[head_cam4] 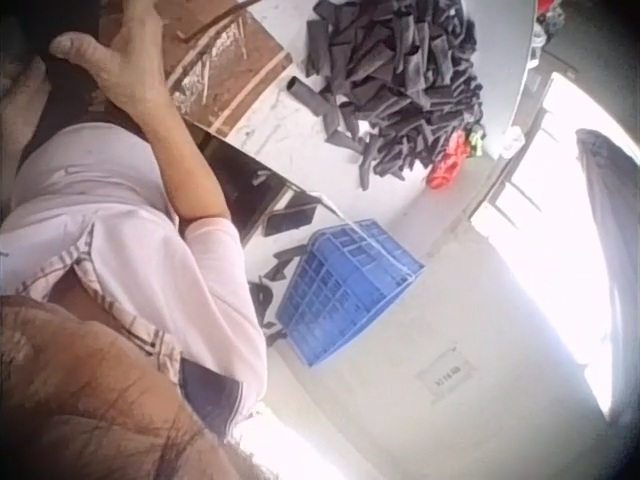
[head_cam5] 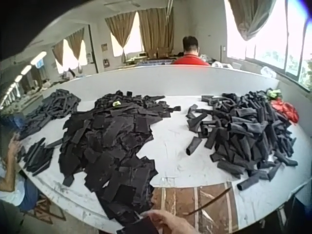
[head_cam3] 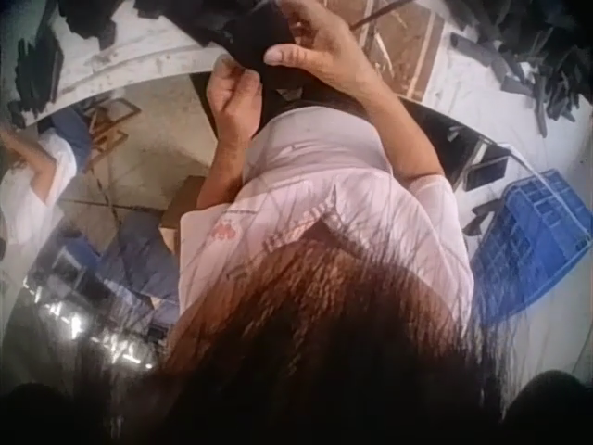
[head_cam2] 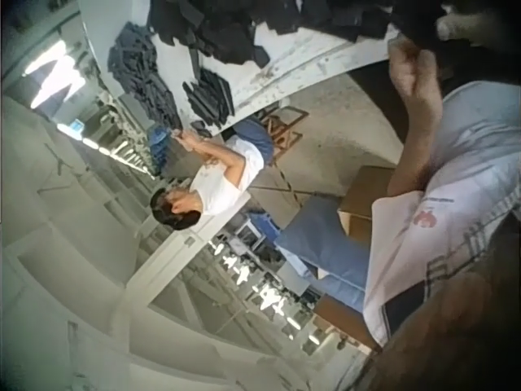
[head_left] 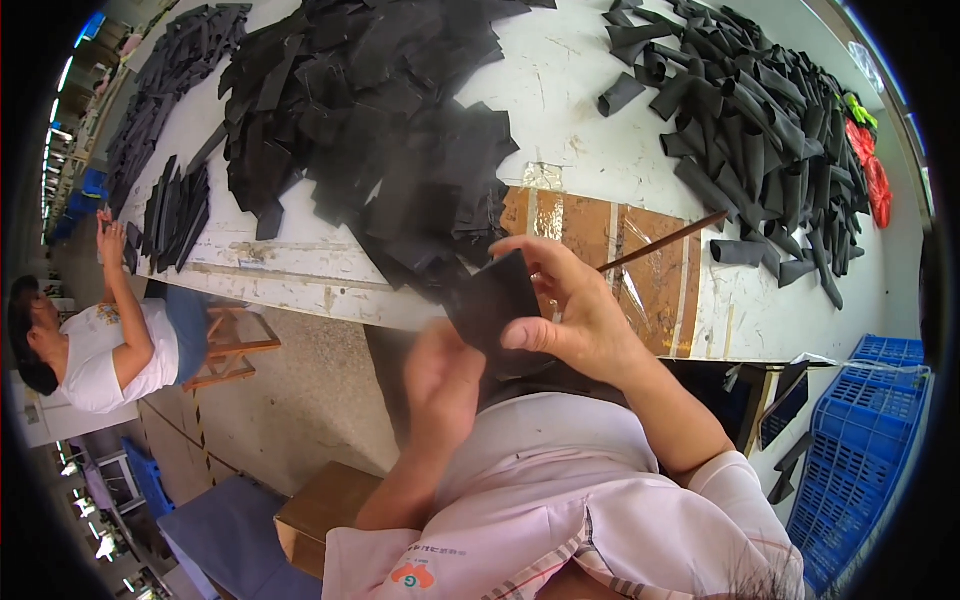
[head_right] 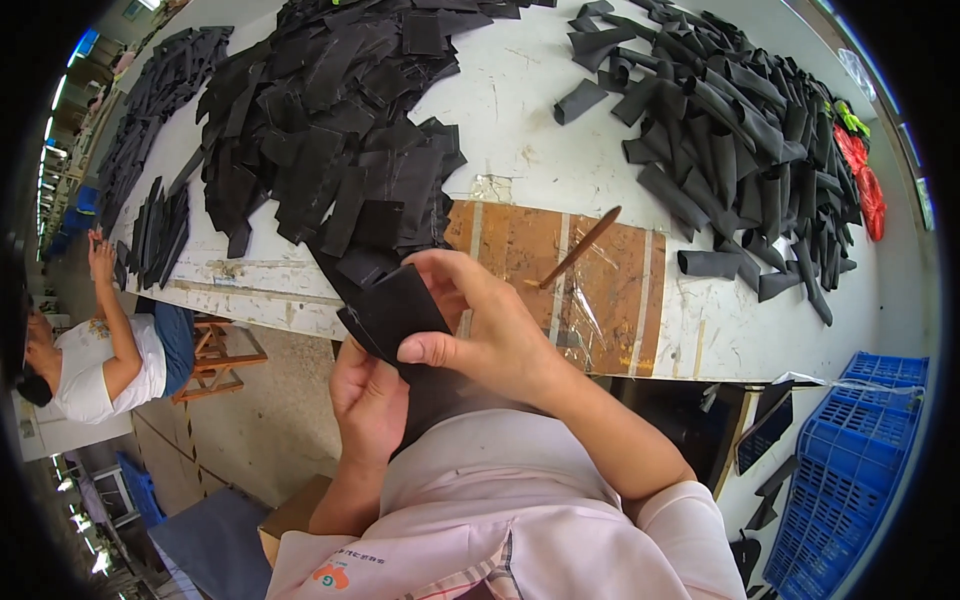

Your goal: The recorder is folding and applying adhesive to small black foam/fabric components.

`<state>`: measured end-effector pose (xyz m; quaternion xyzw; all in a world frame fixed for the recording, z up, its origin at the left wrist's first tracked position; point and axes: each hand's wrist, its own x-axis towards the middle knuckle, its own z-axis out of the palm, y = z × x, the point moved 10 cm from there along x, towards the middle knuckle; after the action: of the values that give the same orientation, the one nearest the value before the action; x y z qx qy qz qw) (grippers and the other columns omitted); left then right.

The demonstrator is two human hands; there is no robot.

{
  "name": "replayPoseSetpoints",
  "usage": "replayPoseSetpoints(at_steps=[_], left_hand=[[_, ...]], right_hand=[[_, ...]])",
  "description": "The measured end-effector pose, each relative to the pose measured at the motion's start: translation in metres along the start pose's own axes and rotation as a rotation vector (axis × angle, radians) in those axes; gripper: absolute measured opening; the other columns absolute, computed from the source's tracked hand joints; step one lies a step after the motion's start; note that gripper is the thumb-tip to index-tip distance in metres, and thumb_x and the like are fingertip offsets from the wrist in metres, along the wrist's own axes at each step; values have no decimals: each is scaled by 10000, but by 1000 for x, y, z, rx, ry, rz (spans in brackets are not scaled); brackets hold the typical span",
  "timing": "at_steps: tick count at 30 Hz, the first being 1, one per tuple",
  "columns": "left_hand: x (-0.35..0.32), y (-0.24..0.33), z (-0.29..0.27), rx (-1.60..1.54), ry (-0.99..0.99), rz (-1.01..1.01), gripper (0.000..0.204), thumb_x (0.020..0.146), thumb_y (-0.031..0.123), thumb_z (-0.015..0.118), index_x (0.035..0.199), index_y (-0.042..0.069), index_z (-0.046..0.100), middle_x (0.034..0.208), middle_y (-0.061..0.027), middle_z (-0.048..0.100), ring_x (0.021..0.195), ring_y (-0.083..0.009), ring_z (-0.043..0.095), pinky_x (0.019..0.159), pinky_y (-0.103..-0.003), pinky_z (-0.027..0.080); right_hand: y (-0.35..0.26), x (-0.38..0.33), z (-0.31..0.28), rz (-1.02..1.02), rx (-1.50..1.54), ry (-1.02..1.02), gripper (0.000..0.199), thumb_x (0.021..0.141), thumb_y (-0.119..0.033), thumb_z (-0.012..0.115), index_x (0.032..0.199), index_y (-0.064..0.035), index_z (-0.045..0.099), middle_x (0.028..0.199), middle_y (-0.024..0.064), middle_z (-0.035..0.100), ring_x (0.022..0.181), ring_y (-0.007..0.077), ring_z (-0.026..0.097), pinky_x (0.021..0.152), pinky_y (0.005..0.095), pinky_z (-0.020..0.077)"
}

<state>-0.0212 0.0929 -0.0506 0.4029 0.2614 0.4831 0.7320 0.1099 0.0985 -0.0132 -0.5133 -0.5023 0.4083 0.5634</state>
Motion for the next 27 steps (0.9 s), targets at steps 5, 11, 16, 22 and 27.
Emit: replayPoseSetpoints(at_steps=[5,11,16,22,27], left_hand=[[-15,-18,-2,-49,-52,-2,267,830,131,537,1048,-5,464,1058,-79,527,1005,-148,477,901,-291,343],[13,-14,-7,-1,-24,-380,258,811,161,524,990,-24,506,929,-83,562,803,-110,530,681,-255,433],[28,4,17,431,-297,-544,163,797,129,563,890,-5,569,807,-45,595,684,-79,544,560,-219,451],[22,3,19,662,-428,-666,108,752,32,598,848,-19,595,703,-40,599,549,-61,535,469,-183,449],[14,4,14,668,-409,-687,122,735,-9,609,854,-35,602,670,-40,590,507,-41,520,455,-159,443]], right_hand=[[44,-25,5,425,278,-152,144,727,-119,677,752,1,602,601,-27,546,563,29,458,496,183,383],[7,-21,8,180,-149,-398,173,699,-106,676,669,35,579,525,72,496,499,89,458,482,264,383],[-3,-24,27,27,-329,-625,353,724,-159,650,578,48,403,516,155,400,494,286,423,498,362,344],[-8,-26,44,-10,-362,-763,189,735,-116,615,675,38,523,611,189,503,620,350,507,556,377,389],[0,-28,49,-14,-350,-789,145,724,-104,614,699,28,559,647,190,533,656,346,531,579,378,407]])
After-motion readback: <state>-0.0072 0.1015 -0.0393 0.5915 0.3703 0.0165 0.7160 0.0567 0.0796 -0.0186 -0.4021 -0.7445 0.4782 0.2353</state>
